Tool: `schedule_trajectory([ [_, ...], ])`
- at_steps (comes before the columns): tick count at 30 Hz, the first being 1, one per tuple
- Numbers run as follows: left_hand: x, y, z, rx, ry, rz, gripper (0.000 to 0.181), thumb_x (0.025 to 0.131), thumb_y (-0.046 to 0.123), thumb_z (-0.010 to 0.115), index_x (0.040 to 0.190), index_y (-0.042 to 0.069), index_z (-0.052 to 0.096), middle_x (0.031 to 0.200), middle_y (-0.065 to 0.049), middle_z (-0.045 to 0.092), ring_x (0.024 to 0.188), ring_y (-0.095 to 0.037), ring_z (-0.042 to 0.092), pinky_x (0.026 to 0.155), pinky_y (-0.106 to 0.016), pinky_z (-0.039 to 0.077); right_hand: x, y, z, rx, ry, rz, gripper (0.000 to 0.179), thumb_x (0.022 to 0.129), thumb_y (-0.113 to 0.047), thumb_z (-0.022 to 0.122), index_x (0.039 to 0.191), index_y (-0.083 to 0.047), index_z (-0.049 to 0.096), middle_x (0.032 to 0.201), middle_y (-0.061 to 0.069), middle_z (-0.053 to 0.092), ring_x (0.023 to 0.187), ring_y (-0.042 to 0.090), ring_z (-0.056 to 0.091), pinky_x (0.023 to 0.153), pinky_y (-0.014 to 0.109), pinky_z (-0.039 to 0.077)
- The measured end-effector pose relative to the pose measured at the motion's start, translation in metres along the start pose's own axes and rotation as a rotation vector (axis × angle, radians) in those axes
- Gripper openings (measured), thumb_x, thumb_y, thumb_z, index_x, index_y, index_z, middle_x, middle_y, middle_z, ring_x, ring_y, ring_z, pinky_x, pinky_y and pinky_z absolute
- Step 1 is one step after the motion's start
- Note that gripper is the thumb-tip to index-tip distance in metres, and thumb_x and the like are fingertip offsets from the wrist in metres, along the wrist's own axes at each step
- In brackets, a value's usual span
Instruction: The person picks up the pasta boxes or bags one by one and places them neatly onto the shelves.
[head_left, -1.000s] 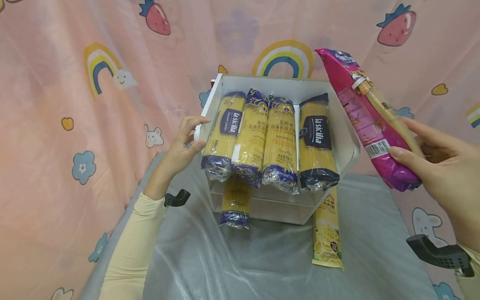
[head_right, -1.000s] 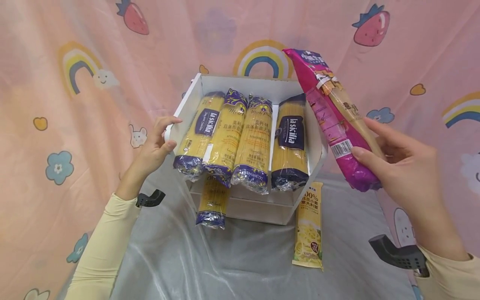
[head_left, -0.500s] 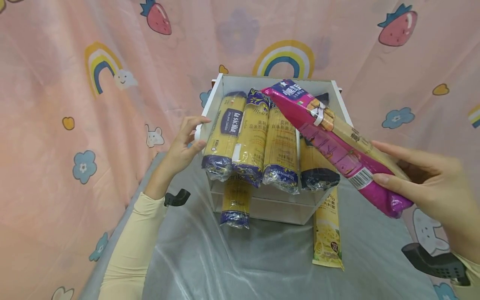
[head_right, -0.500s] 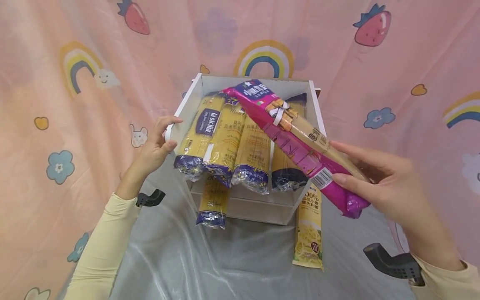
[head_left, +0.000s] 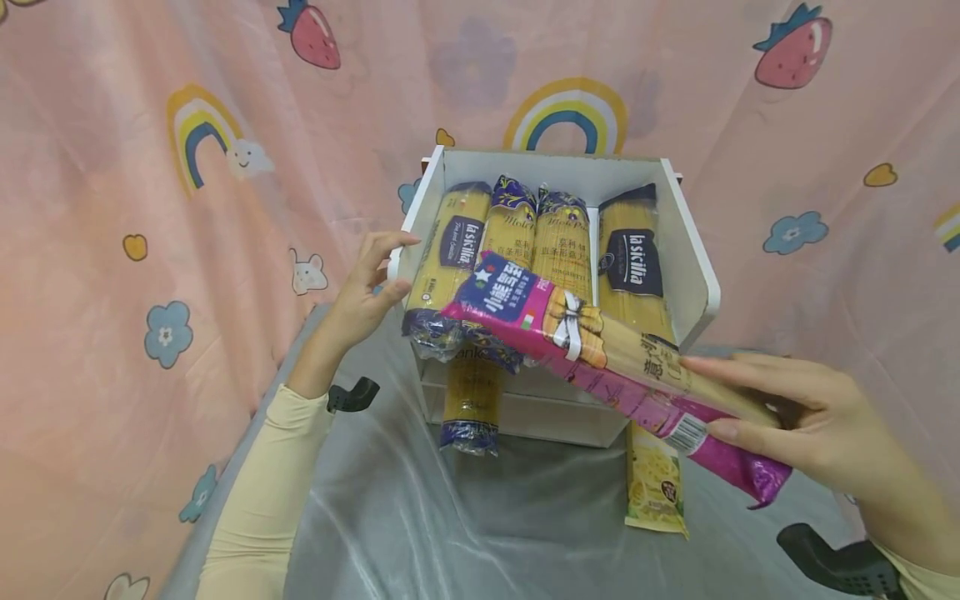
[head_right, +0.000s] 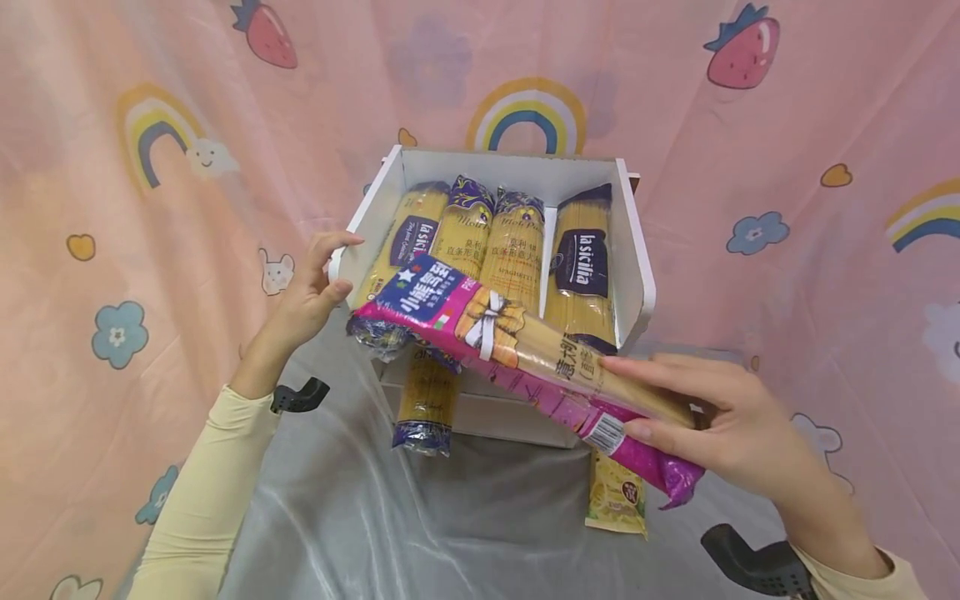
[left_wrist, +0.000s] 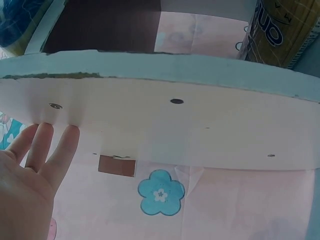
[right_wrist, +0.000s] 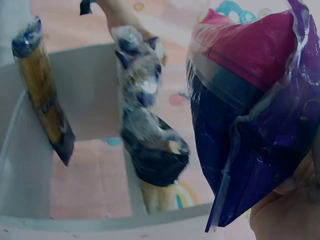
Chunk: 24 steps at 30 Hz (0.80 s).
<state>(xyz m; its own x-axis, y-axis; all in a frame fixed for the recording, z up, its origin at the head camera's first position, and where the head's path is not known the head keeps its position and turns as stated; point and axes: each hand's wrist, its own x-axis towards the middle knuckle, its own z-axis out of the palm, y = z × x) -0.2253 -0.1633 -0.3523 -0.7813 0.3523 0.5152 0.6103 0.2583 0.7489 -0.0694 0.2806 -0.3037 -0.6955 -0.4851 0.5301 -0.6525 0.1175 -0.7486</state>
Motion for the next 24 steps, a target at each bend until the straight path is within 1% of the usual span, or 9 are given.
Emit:
schedule_trajectory([
  [1,0.000,0.000,0.000,0.000,-0.002,-0.003,0.086,0.083,0.079,0.049,0.142,0.015,0.043,0.138,-0.017,0.035,0.116,-0.019,0.042,0.099,-0.060,0.043,-0.001,0.002,0.002,0.048,-0.027,-0.023,0.059,0.067,0.026,0.073,0.123,0.019,0.057,0.124,0.008,0.070,0.094,0.010,0.063,0.071,0.014,0.055],
  [3,0.000,0.000,0.000,-0.001,-0.004,-0.007,0.087,0.083,0.079,0.049,0.142,0.015,0.043,0.138,-0.017,0.034,0.116,-0.019,0.043,0.099,-0.060,0.043,-0.002,0.007,0.007,0.065,-0.076,-0.074,0.058,0.069,0.022,0.074,0.124,0.019,0.057,0.130,0.009,0.067,0.102,0.010,0.064,0.079,0.013,0.055],
  [5,0.000,0.000,0.000,0.000,-0.005,-0.008,0.087,0.083,0.079,0.050,0.142,0.016,0.043,0.138,-0.016,0.035,0.117,-0.020,0.043,0.099,-0.060,0.043,-0.004,0.010,0.011,0.057,-0.110,-0.104,0.057,0.070,0.019,0.075,0.124,0.017,0.058,0.124,0.006,0.070,0.097,0.007,0.062,0.072,0.010,0.051],
  [7,0.000,0.000,0.000,-0.001,-0.005,-0.005,0.087,0.083,0.079,0.050,0.142,0.015,0.043,0.137,-0.016,0.035,0.116,-0.020,0.043,0.099,-0.060,0.044,-0.005,0.013,0.015,0.047,-0.140,-0.126,0.056,0.071,0.017,0.075,0.125,0.016,0.059,0.106,0.001,0.070,0.085,0.003,0.057,0.063,0.008,0.045],
  [10,0.001,-0.001,0.000,0.001,-0.004,0.001,0.087,0.083,0.078,0.050,0.142,0.015,0.043,0.137,-0.017,0.035,0.115,-0.020,0.043,0.098,-0.059,0.045,-0.007,0.013,0.021,0.034,-0.164,-0.143,0.055,0.072,0.016,0.075,0.125,0.014,0.060,0.079,-0.003,0.054,0.068,0.001,0.043,0.050,0.010,0.034],
  [12,0.001,-0.002,0.000,0.003,-0.005,0.004,0.087,0.083,0.078,0.051,0.142,0.015,0.043,0.136,-0.018,0.035,0.115,-0.020,0.043,0.097,-0.059,0.045,-0.007,0.014,0.024,0.053,-0.186,-0.176,0.054,0.074,0.015,0.074,0.126,0.015,0.058,0.073,-0.003,0.042,0.063,0.001,0.038,0.051,0.009,0.032],
  [13,0.001,-0.002,0.000,0.004,-0.005,0.004,0.087,0.083,0.078,0.051,0.142,0.015,0.043,0.136,-0.018,0.034,0.115,-0.020,0.043,0.097,-0.060,0.045,-0.007,0.014,0.025,0.052,-0.195,-0.187,0.054,0.075,0.014,0.074,0.126,0.014,0.058,0.072,-0.002,0.041,0.062,0.001,0.037,0.051,0.008,0.032],
  [18,0.001,-0.003,-0.001,0.007,0.003,0.008,0.086,0.083,0.079,0.050,0.141,0.016,0.044,0.136,-0.017,0.036,0.115,-0.020,0.044,0.100,-0.062,0.044,-0.010,0.017,0.030,0.057,-0.247,-0.182,0.059,0.073,0.018,0.072,0.130,0.011,0.058,0.076,-0.002,0.046,0.061,0.000,0.037,0.053,0.006,0.034],
  [24,0.001,-0.003,0.000,0.001,0.002,0.004,0.086,0.083,0.078,0.051,0.141,0.016,0.043,0.137,-0.016,0.036,0.117,-0.018,0.044,0.100,-0.060,0.045,-0.023,0.029,0.040,0.012,-0.260,-0.089,0.061,0.072,0.018,0.072,0.131,0.006,0.060,0.077,-0.003,0.047,0.060,-0.002,0.038,0.052,0.007,0.036],
])
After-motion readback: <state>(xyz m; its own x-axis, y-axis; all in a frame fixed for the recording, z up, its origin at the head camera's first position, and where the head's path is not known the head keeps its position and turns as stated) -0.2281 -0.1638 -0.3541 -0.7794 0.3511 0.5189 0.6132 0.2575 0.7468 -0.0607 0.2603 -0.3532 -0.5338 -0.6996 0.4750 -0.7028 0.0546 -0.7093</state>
